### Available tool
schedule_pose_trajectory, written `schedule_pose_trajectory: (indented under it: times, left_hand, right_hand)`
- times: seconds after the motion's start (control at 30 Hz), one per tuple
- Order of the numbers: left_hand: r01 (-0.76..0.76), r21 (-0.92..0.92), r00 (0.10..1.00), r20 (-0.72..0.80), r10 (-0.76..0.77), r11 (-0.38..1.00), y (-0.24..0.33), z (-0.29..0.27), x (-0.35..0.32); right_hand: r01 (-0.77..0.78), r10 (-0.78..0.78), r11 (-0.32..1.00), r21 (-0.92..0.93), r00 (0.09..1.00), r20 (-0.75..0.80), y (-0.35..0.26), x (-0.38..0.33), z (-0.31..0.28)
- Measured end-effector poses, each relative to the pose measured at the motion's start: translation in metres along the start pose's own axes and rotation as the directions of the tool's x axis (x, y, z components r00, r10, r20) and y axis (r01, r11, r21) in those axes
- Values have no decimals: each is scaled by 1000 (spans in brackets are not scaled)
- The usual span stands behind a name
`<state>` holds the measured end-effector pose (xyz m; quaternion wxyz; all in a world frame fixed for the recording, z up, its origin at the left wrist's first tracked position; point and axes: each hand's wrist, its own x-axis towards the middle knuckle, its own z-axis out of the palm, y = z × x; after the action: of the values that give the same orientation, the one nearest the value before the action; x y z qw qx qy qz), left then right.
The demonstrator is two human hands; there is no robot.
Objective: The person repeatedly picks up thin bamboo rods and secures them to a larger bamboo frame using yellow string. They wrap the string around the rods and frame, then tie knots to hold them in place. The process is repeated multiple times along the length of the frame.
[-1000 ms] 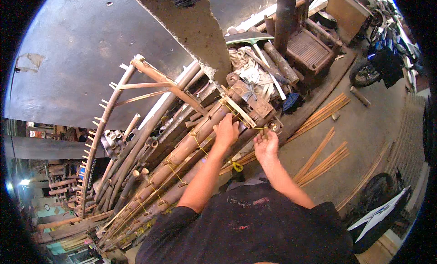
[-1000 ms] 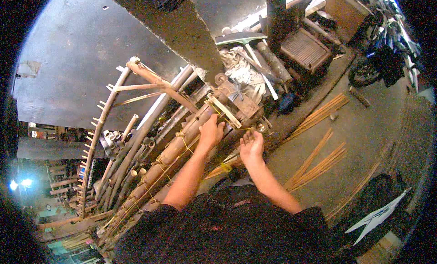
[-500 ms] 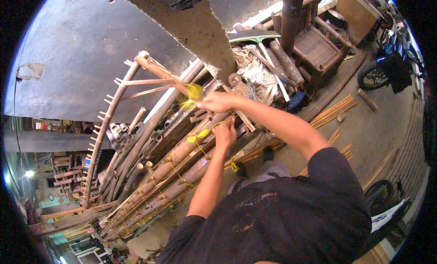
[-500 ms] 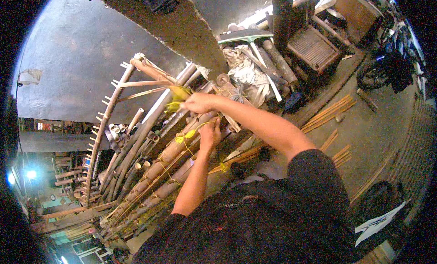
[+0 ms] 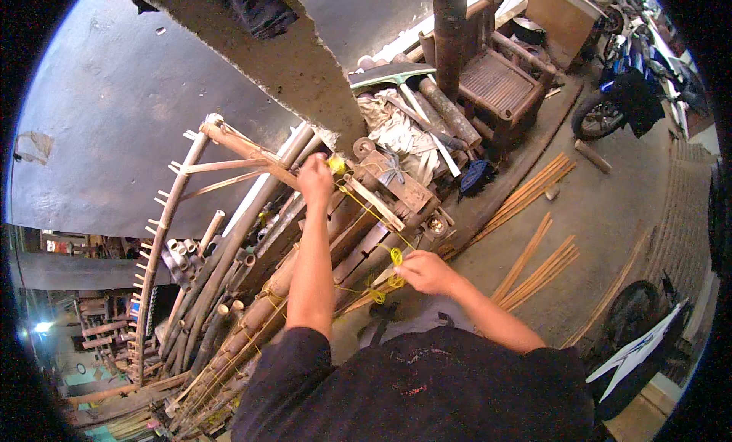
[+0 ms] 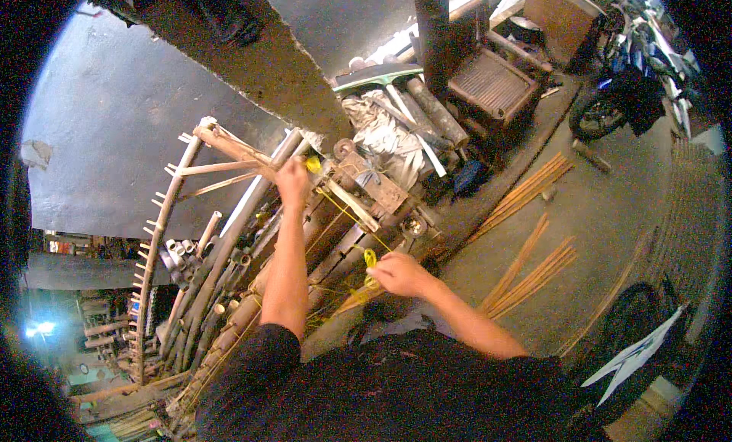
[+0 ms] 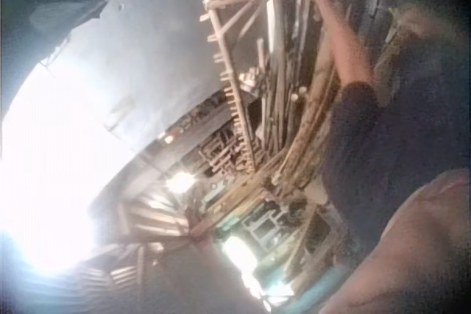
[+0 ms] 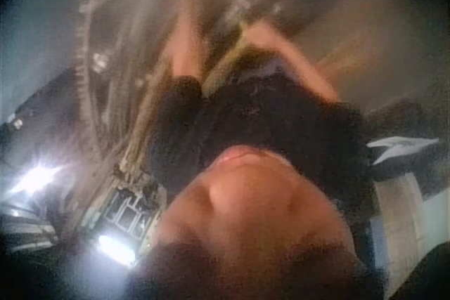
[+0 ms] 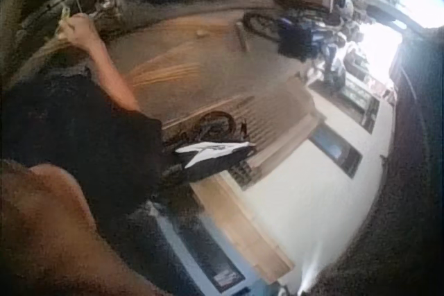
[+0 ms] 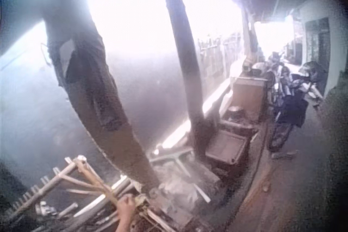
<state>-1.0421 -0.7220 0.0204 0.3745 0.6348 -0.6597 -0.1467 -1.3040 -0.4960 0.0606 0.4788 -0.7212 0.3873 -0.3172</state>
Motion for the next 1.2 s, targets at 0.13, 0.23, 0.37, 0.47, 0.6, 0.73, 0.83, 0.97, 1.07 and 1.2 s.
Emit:
schedule_pose_trajectory:
  times: [0.13,0.23,0.37,0.47,0.6,0.73,0.83,0.97,1.07,1.2]
  left_hand:
    - [-96,291,992,104,68,952,-1,-5,-2]
    - [19,178,981,187,-52,984,13,-87,-26]
    - [91,308,984,121,-134,947,-21,-241,-112]
    - [297,535,788,330,-519,791,-43,-313,-194]
    - [188,460,754,499,-427,868,-53,-296,-281]
    - [-199,670,957,-23,288,715,-177,-234,-338]
    - [123,243,958,223,-179,962,-96,-256,-310]
    - [278,169,902,293,-317,946,-77,-269,-297]
    - [239,214,927,240,-288,947,-95,-273,-305]
    - [230,194,939,212,-270,954,-83,-275,-301]
  right_hand:
    - [-13,306,723,691,903,-303,43,-31,19]
    - [212,782,66,975,597,-182,29,-34,60]
    - [-448,453,-70,891,782,428,-22,-40,181]
    - [-744,315,-23,668,628,711,-69,-26,280]
    - [238,762,-64,969,639,-106,-101,32,348]
    - [323,-50,800,506,876,-480,-209,91,378]
    - [133,-49,970,-203,926,374,-193,174,336]
    - [-38,165,704,-709,980,112,-127,213,310]
    - [24,-59,996,83,885,461,-152,200,302]
    - [157,93,946,-283,707,701,-164,59,286]
